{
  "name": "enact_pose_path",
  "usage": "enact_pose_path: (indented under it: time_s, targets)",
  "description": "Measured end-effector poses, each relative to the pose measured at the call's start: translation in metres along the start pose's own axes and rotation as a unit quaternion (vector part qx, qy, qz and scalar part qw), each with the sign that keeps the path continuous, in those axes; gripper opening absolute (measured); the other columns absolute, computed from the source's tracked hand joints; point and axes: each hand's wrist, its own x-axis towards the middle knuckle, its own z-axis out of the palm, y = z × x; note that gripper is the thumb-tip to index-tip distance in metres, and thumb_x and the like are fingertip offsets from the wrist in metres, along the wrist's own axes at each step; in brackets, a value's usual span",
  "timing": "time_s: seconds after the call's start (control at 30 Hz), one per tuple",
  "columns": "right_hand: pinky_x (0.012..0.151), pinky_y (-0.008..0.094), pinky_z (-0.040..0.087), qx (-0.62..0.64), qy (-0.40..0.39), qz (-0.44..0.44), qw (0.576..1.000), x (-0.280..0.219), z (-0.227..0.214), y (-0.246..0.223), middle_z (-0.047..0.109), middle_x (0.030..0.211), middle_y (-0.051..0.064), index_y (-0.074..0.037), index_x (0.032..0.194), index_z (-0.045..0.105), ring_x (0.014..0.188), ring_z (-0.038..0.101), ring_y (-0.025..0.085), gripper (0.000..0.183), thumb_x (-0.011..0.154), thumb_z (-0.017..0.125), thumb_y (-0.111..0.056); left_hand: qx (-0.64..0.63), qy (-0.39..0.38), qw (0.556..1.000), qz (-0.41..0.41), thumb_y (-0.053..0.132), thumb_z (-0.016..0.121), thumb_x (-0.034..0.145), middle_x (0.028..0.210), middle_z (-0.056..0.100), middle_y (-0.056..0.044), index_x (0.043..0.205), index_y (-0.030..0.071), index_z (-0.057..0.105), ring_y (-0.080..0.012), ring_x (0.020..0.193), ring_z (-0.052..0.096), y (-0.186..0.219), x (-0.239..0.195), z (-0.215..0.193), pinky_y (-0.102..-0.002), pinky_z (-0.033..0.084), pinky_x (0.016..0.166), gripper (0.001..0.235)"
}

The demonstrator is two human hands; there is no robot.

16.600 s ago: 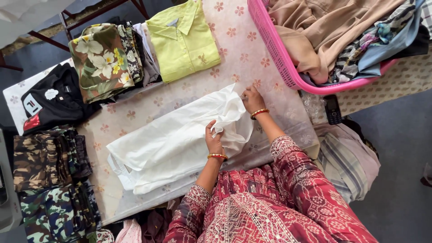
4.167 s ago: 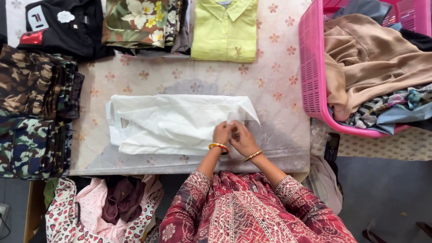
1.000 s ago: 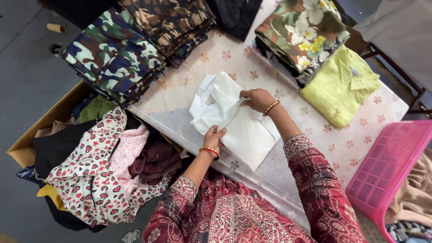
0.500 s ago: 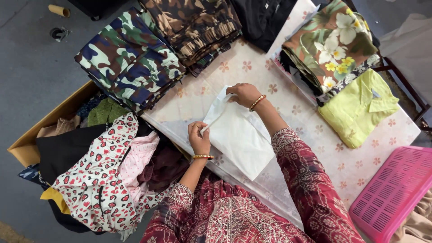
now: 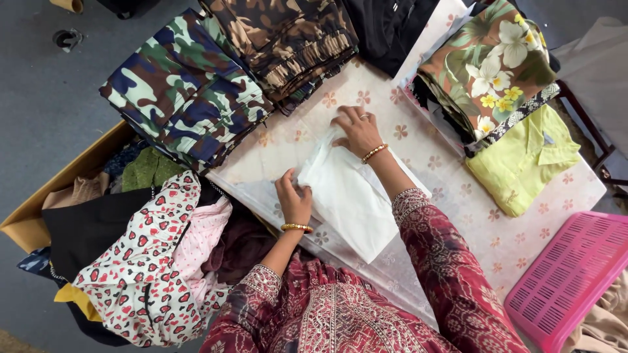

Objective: Folding a white shirt on a table

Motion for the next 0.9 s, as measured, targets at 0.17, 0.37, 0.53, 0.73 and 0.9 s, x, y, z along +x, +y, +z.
enact_pose_path:
  time_s: [0.17, 0.37, 0.53, 0.73, 0.9]
  targets:
    - [0.084, 0.046, 0.052, 0.116, -0.167, 0.270, 0.941, -0.009, -0.010, 0.002, 0.062, 0.126, 0.012, -0.020, 0.135, 0.061, 0.098, 0.066, 0.035, 0.064, 0.079, 0.083, -0.041, -0.001, -0.052, 0.995, -0.087, 0.012, 0.066, 0.092, 0.131, 0.047, -0.013, 0.143, 0.009, 0.053, -0.0283, 0.115, 0.056, -0.019, 0.004, 0.005, -0.040, 0.051, 0.099, 0.053]
    - [0.081, 0.043, 0.054, 0.228, -0.107, 0.233, 0.939, -0.045, 0.003, 0.031, 0.073, 0.095, 0.017, -0.012, 0.117, 0.071, 0.091, 0.069, 0.035, 0.047, 0.077, 0.088, -0.032, 0.029, -0.067, 0.993, -0.096, 0.012, 0.090, 0.069, 0.126, 0.043, -0.015, 0.143, 0.008, 0.038, -0.0287, 0.111, 0.050, 0.018, 0.012, 0.004, -0.041, 0.046, 0.095, 0.090]
    - [0.079, 0.041, 0.054, 0.250, -0.053, 0.248, 0.934, -0.121, -0.080, 0.032, 0.075, 0.095, 0.013, -0.011, 0.108, 0.073, 0.088, 0.071, 0.031, 0.040, 0.075, 0.087, -0.028, -0.153, -0.209, 0.956, -0.140, 0.006, 0.089, 0.067, 0.120, 0.061, -0.010, 0.133, 0.005, 0.052, -0.0206, 0.104, 0.062, -0.027, 0.027, 0.031, -0.034, 0.054, 0.089, 0.076]
    - [0.077, 0.034, 0.053, 0.264, 0.073, 0.267, 0.924, -0.265, -0.153, 0.060, 0.074, 0.093, 0.010, -0.005, 0.104, 0.071, 0.083, 0.068, 0.025, 0.031, 0.080, 0.085, -0.018, -0.060, -0.421, 0.905, 0.028, 0.003, 0.084, 0.075, 0.100, 0.078, -0.003, 0.110, 0.005, 0.075, -0.0102, 0.090, 0.070, 0.100, 0.038, 0.101, -0.029, 0.057, 0.081, 0.037]
    - [0.075, 0.032, 0.049, 0.136, 0.222, 0.321, 0.911, -0.371, -0.224, 0.035, 0.063, 0.087, 0.013, 0.001, 0.100, 0.066, 0.078, 0.058, 0.024, 0.029, 0.080, 0.085, -0.007, -0.146, -0.512, 0.831, 0.162, -0.003, 0.077, 0.077, 0.095, 0.078, -0.005, 0.100, 0.006, 0.077, -0.0089, 0.087, 0.069, 0.225, 0.001, 0.161, -0.028, 0.056, 0.082, 0.025]
